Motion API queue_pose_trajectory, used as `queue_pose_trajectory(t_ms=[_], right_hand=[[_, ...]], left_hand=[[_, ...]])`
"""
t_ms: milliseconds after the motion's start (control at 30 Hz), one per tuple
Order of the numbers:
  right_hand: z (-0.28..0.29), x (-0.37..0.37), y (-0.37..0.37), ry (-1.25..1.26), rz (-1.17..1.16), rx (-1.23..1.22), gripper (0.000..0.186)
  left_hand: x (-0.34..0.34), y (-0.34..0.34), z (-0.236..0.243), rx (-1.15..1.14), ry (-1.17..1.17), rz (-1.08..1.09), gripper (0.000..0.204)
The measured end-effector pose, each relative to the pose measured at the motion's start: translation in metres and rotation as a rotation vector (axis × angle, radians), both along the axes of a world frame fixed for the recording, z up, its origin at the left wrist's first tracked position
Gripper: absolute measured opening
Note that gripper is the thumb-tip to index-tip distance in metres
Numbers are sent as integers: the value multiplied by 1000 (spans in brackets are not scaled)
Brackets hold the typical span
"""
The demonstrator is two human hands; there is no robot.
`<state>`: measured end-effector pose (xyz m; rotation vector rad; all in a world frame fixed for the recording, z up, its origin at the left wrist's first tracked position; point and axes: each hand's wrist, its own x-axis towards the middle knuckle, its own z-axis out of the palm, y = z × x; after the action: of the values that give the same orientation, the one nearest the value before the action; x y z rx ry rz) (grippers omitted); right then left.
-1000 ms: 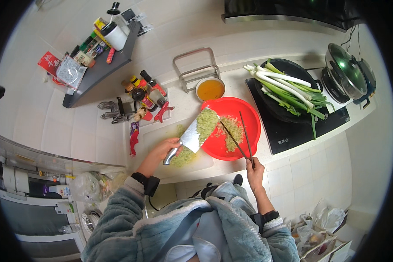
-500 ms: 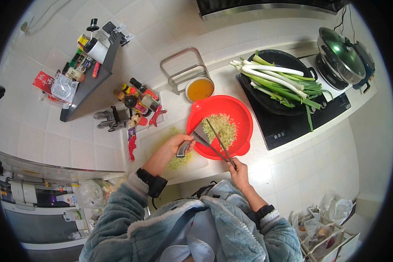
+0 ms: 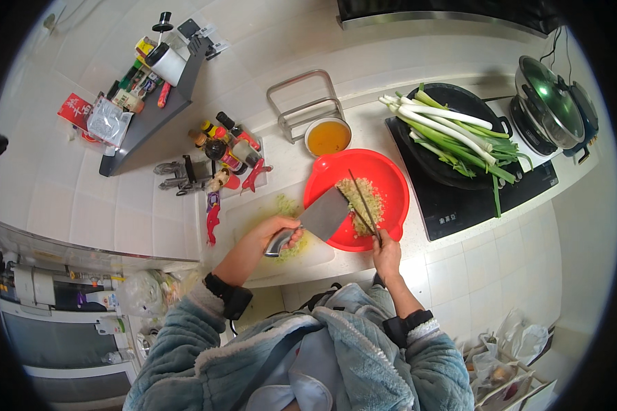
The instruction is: The person finely chops a pile of green vegetables on a white cutting board using a cleaver. After chopping, they transfer the chopped vegetables into a red bowl using the cleaver and chopsticks.
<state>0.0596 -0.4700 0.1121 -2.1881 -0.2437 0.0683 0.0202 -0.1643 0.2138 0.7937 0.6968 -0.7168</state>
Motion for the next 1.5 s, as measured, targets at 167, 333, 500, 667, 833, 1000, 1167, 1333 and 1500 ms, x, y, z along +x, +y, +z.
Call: queue_pose_trajectory(t_ms=[167, 333, 500, 667, 833, 1000, 1167, 1333, 1500], right_hand=[[15, 5, -11, -17, -49, -76, 7], [19, 2, -18, -49, -33, -122, 9], [7, 1, -28, 75, -10, -87, 10], [0, 1, -29, 176, 74, 3, 12], [8, 7, -13, 137, 158, 36, 14], [17, 11, -1, 105, 269, -4, 14], [19, 12, -6, 154, 290, 5, 14], [17, 12, -14, 144, 302, 9, 15], [16, 9, -20, 185, 301, 16, 16]], left_hand=[[-12, 10, 3, 28, -2, 51, 16], [-26, 13, -2, 111, -157, 61, 13], [-86, 24, -22, 218, -285, 193, 10], [-187, 36, -73, 321, -335, 458, 12], [-267, 26, -134, 387, -344, 767, 9], [-302, -4, -174, 429, -287, 1000, 8], [-314, -24, -200, 394, -290, 1147, 8], [-311, -34, -212, 385, -266, 1165, 8], [-277, -48, -215, 365, -238, 1121, 6]])
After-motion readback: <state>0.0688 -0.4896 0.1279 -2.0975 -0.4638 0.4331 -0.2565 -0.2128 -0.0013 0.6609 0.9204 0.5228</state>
